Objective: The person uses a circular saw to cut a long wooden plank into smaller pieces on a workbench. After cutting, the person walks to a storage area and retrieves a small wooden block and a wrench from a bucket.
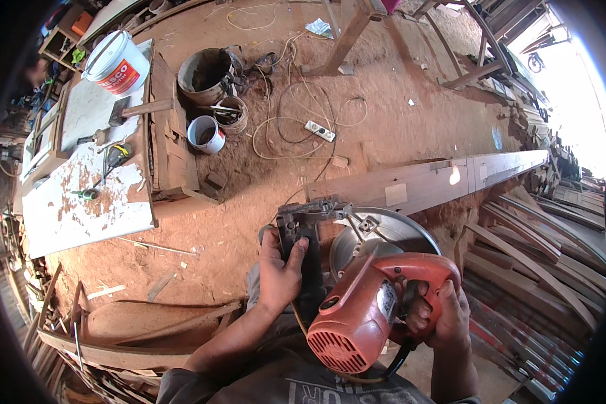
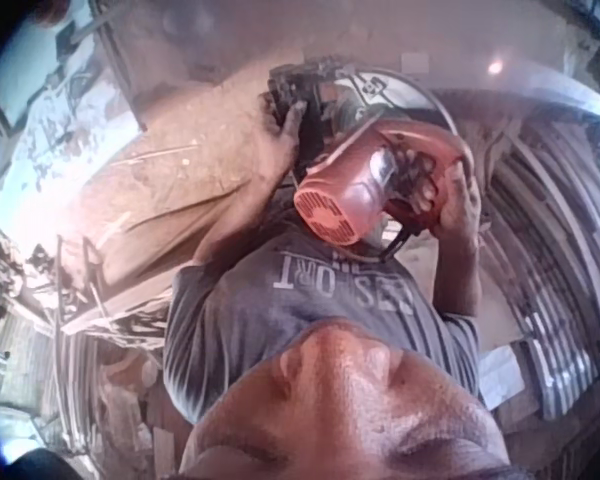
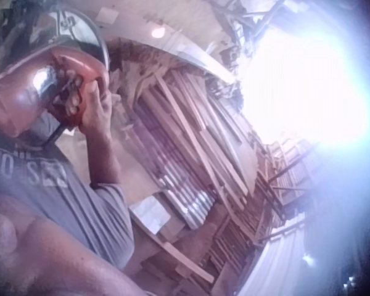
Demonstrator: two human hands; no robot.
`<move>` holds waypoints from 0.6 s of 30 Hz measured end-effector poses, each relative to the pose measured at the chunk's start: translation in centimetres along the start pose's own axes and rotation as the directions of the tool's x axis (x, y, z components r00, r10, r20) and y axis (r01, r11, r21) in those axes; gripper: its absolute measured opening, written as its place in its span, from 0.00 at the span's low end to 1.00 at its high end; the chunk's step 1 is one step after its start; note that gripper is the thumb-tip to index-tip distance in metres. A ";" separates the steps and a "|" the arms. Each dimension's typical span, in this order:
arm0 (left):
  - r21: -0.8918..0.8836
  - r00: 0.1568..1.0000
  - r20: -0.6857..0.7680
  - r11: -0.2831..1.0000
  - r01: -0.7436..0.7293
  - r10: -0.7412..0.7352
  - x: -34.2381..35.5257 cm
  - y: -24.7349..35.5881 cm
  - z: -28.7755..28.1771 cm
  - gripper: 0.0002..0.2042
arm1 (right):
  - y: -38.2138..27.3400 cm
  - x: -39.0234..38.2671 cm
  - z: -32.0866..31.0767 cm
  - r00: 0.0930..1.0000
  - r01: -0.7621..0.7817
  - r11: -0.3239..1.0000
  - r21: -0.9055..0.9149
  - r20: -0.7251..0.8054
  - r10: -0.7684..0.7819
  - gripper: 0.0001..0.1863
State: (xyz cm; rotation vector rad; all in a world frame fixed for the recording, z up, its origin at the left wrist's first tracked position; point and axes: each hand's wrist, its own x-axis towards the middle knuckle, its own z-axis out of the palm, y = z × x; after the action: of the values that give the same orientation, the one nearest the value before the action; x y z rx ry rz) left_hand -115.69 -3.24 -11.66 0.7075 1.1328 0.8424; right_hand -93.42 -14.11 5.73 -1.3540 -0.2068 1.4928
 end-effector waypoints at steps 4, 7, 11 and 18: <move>0.034 1.000 -0.018 0.999 -0.018 0.018 0.2 0.1 0.2 0.11 | -0.3 0.2 0.2 1.000 0.002 1.000 0.010 0.005 -0.002 0.24; 0.002 1.000 -0.019 1.000 0.008 -0.008 0.2 0.1 0.3 0.10 | -0.4 0.3 0.2 1.000 0.017 1.000 0.012 -0.008 -0.017 0.24; -0.022 1.000 -0.020 1.000 0.016 -0.016 0.4 0.4 0.5 0.11 | -0.5 0.5 0.1 1.000 0.009 1.000 0.025 0.021 -0.009 0.25; 0.000 1.000 -0.023 1.000 0.020 -0.020 0.4 0.7 0.4 0.12 | -0.9 0.6 0.6 1.000 0.020 1.000 -0.012 0.020 -0.019 0.24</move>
State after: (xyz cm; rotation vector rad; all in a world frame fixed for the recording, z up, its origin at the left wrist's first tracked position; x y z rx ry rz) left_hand -115.38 -2.53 -11.19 0.6870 1.1586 0.8354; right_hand -93.26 -12.96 6.15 -1.3440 -0.2417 1.4913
